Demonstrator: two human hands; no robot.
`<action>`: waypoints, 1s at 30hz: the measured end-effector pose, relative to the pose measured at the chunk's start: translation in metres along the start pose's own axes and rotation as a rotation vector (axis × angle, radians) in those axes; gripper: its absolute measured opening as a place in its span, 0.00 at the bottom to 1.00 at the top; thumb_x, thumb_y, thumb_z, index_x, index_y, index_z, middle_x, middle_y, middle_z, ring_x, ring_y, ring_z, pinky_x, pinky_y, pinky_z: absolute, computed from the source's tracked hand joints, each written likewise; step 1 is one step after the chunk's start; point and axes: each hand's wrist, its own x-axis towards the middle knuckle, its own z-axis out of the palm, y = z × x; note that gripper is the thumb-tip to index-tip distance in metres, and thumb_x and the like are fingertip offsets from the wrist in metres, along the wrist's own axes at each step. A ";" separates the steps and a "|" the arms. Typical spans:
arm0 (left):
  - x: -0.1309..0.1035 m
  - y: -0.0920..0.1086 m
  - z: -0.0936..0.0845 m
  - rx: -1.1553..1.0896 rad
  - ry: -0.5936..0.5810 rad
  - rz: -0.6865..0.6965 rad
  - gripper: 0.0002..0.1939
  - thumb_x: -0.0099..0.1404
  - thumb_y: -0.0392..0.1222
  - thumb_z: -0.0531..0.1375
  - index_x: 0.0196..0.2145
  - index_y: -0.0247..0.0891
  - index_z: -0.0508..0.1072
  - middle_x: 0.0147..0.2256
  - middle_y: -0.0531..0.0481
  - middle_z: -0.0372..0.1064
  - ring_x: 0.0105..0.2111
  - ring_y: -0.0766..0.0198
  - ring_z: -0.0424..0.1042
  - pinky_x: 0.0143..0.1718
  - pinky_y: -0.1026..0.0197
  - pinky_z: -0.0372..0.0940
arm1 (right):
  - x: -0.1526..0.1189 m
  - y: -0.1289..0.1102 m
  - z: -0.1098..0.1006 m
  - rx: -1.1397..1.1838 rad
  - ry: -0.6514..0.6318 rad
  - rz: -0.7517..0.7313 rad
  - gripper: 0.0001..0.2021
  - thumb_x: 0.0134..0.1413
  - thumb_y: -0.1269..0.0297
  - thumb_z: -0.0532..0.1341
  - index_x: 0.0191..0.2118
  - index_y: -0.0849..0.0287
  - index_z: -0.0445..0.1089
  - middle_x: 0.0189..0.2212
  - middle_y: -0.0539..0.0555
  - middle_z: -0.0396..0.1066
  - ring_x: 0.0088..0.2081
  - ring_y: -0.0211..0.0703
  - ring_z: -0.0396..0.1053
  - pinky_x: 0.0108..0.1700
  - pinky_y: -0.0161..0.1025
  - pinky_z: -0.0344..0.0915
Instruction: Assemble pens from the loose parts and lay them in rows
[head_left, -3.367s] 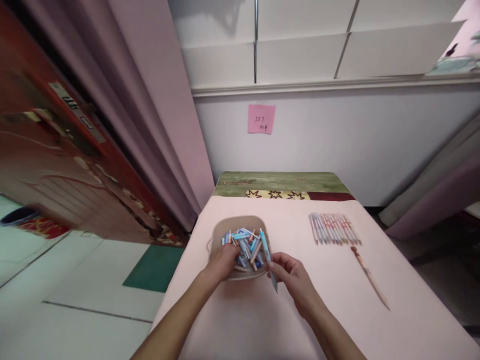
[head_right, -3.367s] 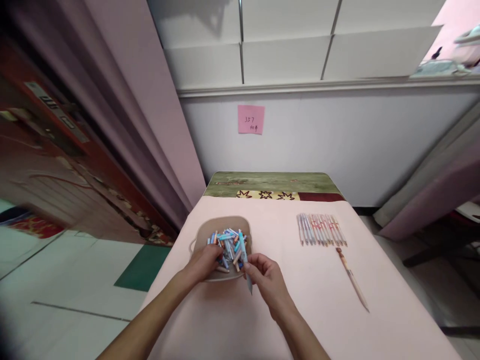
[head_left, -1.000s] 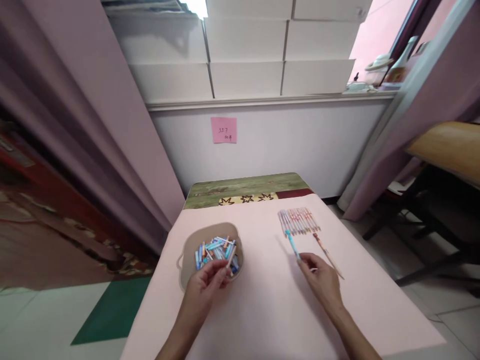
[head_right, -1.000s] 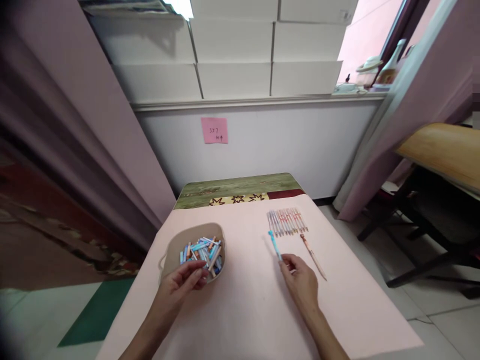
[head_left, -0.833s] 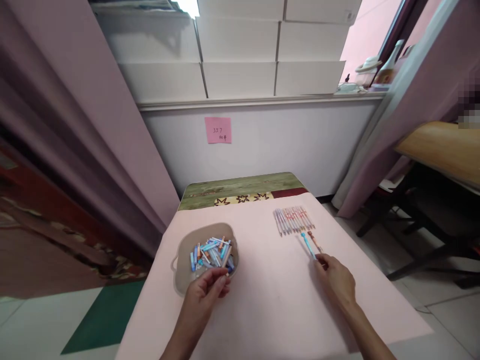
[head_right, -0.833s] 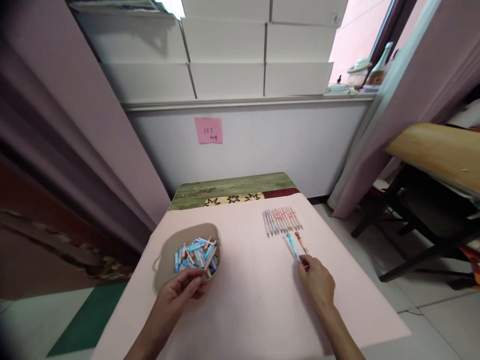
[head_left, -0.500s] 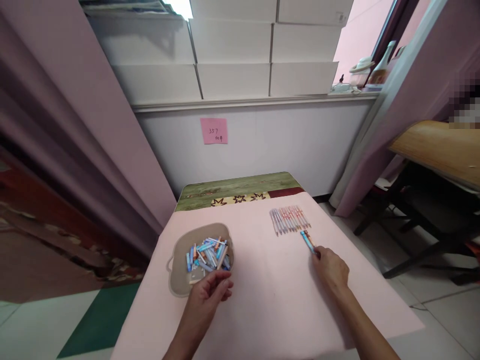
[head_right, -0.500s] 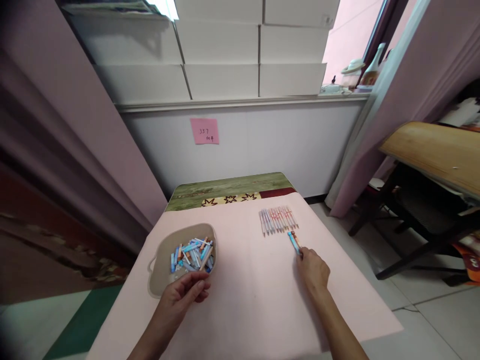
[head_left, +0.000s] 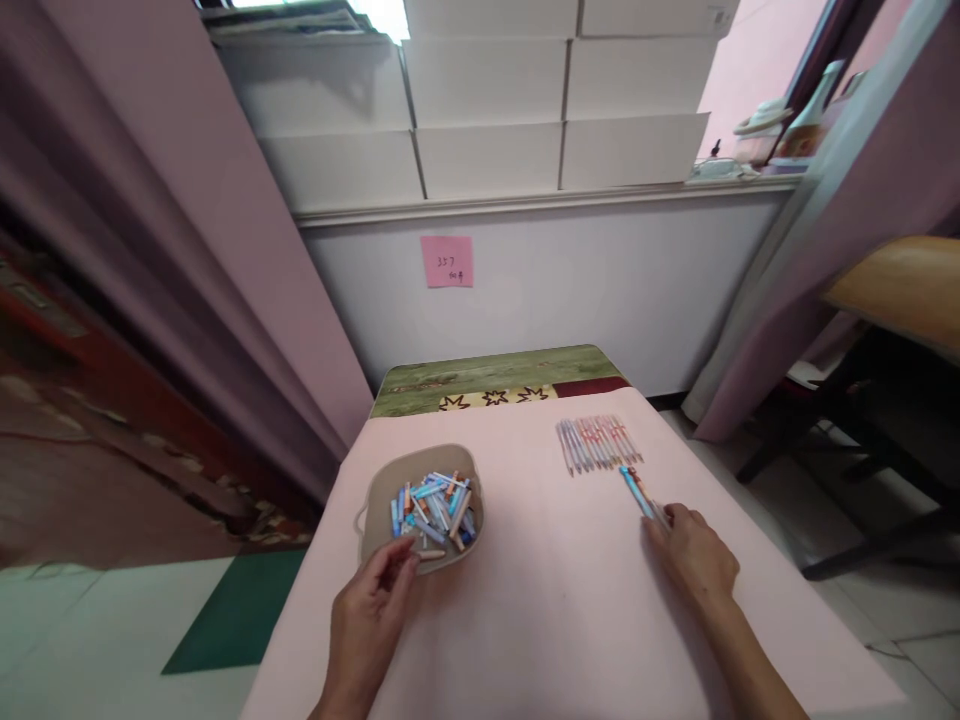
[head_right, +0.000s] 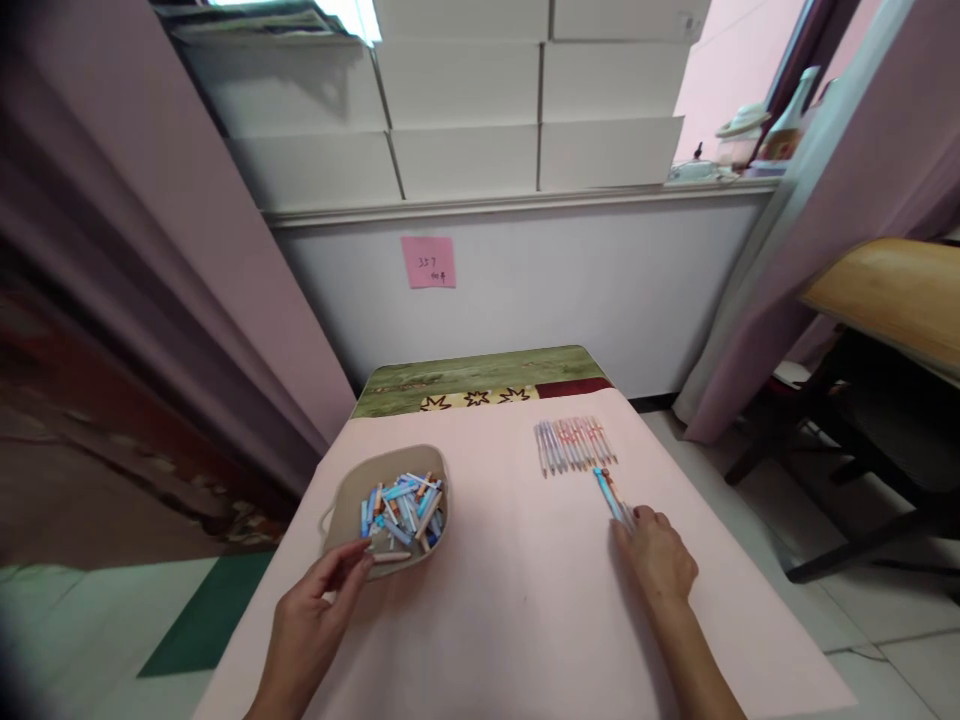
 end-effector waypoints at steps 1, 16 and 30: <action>-0.002 -0.005 -0.004 0.092 0.005 0.098 0.15 0.58 0.49 0.61 0.41 0.43 0.75 0.38 0.46 0.75 0.37 0.54 0.72 0.42 0.56 0.66 | 0.001 0.001 0.003 -0.003 -0.010 0.011 0.22 0.58 0.49 0.46 0.47 0.56 0.68 0.46 0.61 0.70 0.43 0.55 0.70 0.36 0.47 0.65; 0.013 -0.057 0.000 0.453 -0.117 0.518 0.18 0.62 0.24 0.51 0.41 0.42 0.73 0.34 0.48 0.72 0.36 0.59 0.69 0.40 0.55 0.62 | -0.011 -0.032 -0.014 0.054 0.121 -0.087 0.26 0.56 0.43 0.46 0.47 0.53 0.70 0.49 0.60 0.70 0.43 0.57 0.71 0.29 0.47 0.65; 0.063 -0.037 -0.036 0.217 -0.173 0.181 0.10 0.66 0.45 0.53 0.37 0.42 0.73 0.37 0.48 0.72 0.40 0.58 0.70 0.42 0.57 0.63 | -0.049 -0.200 -0.011 0.479 0.117 -0.707 0.15 0.58 0.52 0.54 0.37 0.55 0.73 0.30 0.51 0.74 0.27 0.39 0.71 0.29 0.34 0.61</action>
